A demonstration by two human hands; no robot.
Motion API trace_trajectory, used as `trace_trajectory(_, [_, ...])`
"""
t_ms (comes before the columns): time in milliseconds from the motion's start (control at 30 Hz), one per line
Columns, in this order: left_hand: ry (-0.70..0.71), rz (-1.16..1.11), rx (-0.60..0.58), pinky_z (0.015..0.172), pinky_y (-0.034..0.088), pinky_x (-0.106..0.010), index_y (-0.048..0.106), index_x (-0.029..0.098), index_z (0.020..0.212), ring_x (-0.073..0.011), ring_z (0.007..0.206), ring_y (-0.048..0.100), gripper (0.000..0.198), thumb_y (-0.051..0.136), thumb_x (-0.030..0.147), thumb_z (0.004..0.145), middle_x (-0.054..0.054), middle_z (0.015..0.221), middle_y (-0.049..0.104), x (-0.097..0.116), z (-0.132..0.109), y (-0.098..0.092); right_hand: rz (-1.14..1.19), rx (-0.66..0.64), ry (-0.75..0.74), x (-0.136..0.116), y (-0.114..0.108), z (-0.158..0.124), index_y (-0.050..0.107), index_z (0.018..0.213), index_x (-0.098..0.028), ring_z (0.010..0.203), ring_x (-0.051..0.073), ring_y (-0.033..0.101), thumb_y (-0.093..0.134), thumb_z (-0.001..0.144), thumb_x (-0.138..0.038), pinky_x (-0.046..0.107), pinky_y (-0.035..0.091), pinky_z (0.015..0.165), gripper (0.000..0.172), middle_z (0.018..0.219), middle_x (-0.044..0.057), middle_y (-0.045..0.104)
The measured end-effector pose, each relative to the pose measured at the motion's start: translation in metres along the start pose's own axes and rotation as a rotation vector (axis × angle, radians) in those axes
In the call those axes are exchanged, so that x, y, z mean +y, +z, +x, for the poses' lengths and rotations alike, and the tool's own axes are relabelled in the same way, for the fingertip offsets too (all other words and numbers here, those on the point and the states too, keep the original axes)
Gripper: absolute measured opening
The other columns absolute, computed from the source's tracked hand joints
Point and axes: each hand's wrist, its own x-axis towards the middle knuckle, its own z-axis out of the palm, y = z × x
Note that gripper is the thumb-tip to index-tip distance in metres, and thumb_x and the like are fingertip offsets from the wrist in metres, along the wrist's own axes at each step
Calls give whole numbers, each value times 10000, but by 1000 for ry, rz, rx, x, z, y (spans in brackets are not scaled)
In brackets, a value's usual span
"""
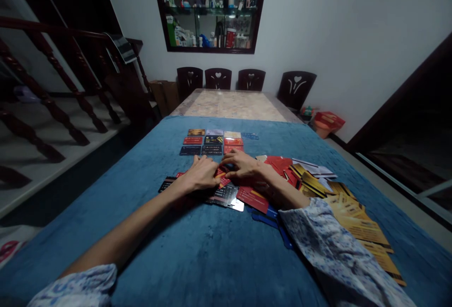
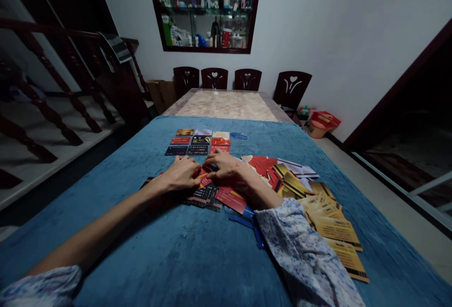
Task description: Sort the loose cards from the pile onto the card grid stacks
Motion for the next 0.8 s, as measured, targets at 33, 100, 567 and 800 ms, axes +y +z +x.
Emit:
trace_trajectory(33, [17,12,1,911,427,-553,697,172,838,-357,995,616,281,587,425,890,-143,931,702,0,0,0,2,-2,-1,0,0,0,714,1189,-193,1022,271,576,696,882,-492,470,372,967,429,1208,129,697])
trace_trajectory(100, [41,41,3,927,417,-545,699,170,839,-347,978,619,277,591,423,873,-140,913,702,0,-1,0,5,-4,-3,-1,0,0,721,1168,-184,1018,271,576,697,880,-485,469,373,964,418,1198,130,700])
trace_trajectory(567, [114,100,5,968,342,-486,723,170,772,-272,869,637,303,466,274,896,-117,827,737,-8,0,-5,16,65,-6,-6,-3,0,761,1098,-173,982,257,600,651,875,-306,439,408,968,282,1088,107,749])
trace_trajectory(800, [94,53,27,879,366,-406,716,185,803,-244,856,646,364,387,234,951,-90,826,736,-23,4,-10,21,166,53,0,1,1,779,1069,-191,925,221,613,583,854,-143,352,462,861,295,960,84,749])
